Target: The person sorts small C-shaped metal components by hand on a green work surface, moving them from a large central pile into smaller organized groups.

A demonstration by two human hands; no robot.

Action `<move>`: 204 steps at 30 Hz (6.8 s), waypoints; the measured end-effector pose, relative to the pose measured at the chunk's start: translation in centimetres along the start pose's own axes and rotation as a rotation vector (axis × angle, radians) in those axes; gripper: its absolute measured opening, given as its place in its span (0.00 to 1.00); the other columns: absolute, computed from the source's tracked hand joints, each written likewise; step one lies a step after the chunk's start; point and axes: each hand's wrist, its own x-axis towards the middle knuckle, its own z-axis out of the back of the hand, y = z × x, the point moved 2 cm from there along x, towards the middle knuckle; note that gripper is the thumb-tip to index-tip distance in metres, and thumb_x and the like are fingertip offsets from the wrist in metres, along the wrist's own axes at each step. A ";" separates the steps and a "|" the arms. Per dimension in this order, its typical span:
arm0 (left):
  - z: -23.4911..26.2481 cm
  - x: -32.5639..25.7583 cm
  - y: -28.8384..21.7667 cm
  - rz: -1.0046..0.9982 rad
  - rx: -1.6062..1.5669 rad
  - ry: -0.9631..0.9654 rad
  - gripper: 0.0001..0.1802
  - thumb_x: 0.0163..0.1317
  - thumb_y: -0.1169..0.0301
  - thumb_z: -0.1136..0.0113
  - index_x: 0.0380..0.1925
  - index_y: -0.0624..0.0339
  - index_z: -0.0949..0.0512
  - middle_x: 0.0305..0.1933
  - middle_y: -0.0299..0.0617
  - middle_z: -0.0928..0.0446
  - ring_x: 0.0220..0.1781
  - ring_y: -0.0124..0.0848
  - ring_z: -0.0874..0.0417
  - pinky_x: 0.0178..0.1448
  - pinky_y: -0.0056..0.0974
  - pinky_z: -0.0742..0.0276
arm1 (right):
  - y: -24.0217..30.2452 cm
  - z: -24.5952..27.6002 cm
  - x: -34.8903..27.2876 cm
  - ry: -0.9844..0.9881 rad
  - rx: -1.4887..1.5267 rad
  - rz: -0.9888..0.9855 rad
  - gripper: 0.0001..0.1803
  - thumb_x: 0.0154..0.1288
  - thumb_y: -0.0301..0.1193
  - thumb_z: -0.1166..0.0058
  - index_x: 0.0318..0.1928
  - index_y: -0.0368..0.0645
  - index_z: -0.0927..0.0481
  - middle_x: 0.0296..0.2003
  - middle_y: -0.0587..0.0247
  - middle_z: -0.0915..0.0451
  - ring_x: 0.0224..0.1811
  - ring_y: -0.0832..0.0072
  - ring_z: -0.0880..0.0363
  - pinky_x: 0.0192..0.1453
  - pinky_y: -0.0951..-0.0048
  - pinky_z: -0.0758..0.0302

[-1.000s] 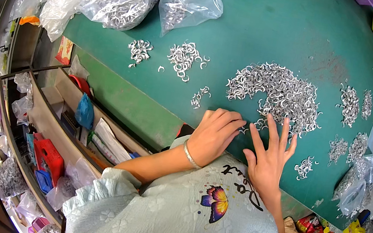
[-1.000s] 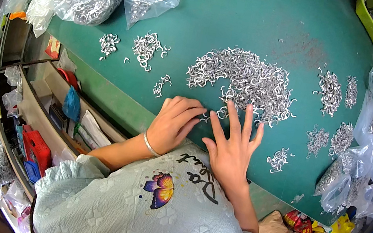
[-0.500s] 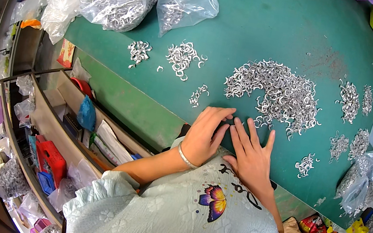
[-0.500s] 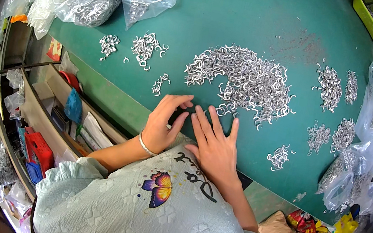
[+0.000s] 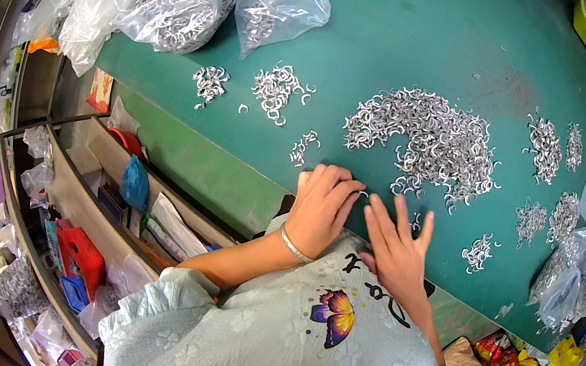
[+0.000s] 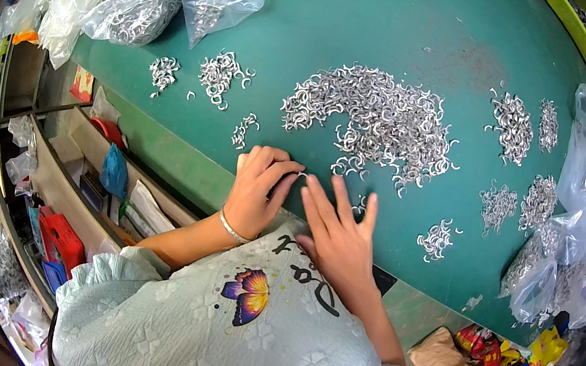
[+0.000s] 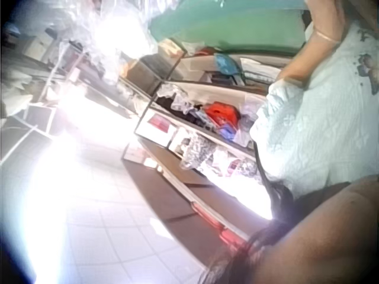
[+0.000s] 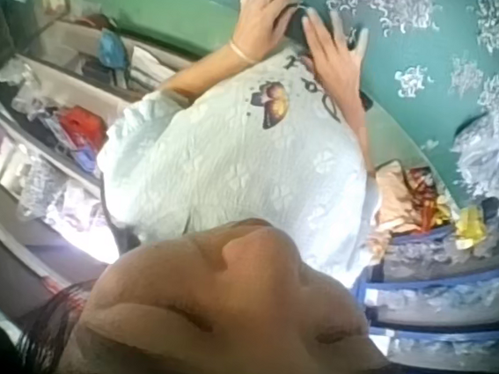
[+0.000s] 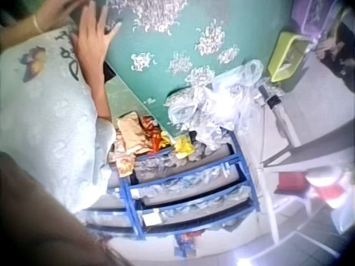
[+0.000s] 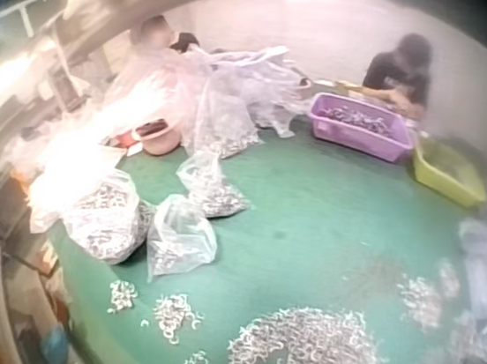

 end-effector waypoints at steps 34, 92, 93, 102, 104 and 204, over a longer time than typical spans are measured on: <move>-0.9 0.7 -1.6 -0.059 -0.081 0.026 0.13 0.54 0.80 0.36 0.41 0.56 0.19 0.42 0.38 0.25 0.43 0.37 0.26 0.46 0.40 0.38 | -1.8 -0.6 -4.2 -0.183 -0.166 -0.353 0.35 0.64 0.47 0.46 0.67 0.43 0.31 0.73 0.63 0.40 0.77 0.49 0.51 0.70 0.27 0.62; -1.2 1.3 -0.4 -0.055 -0.069 0.001 0.16 0.53 0.76 0.32 0.43 0.56 0.22 0.44 0.38 0.26 0.47 0.39 0.27 0.50 0.42 0.40 | -1.8 1.4 -0.1 -0.247 0.060 -0.328 0.25 0.58 0.37 0.38 0.58 0.57 0.20 0.73 0.54 0.43 0.76 0.42 0.55 0.72 0.32 0.59; -1.0 1.4 -0.4 -0.051 -0.058 -0.007 0.17 0.53 0.76 0.33 0.44 0.56 0.22 0.45 0.38 0.26 0.48 0.39 0.27 0.50 0.42 0.40 | -1.7 1.3 0.2 -0.226 0.026 -0.334 0.25 0.58 0.37 0.37 0.58 0.56 0.20 0.72 0.54 0.42 0.76 0.43 0.55 0.71 0.32 0.58; -0.1 1.1 -0.4 0.021 -0.013 -0.031 0.19 0.52 0.79 0.34 0.46 0.57 0.21 0.46 0.42 0.25 0.50 0.41 0.27 0.52 0.40 0.38 | -1.2 0.5 0.1 -0.161 0.044 -0.141 0.33 0.60 0.49 0.43 0.65 0.53 0.27 0.73 0.62 0.42 0.77 0.50 0.51 0.69 0.27 0.57; -0.3 1.1 -0.4 0.008 -0.071 -0.032 0.18 0.53 0.79 0.34 0.46 0.58 0.20 0.46 0.42 0.25 0.49 0.40 0.26 0.51 0.40 0.37 | -0.9 0.3 0.6 -0.077 0.025 -0.111 0.38 0.58 0.51 0.43 0.68 0.52 0.30 0.73 0.66 0.41 0.77 0.53 0.51 0.69 0.25 0.57; -1.3 2.6 -2.1 -0.112 -0.014 0.053 0.20 0.53 0.78 0.34 0.49 0.57 0.21 0.48 0.40 0.26 0.47 0.37 0.26 0.51 0.42 0.38 | -3.0 1.8 -5.3 -0.457 -0.059 -0.589 0.24 0.65 0.30 0.45 0.61 0.38 0.25 0.63 0.59 0.26 0.74 0.54 0.40 0.75 0.39 0.62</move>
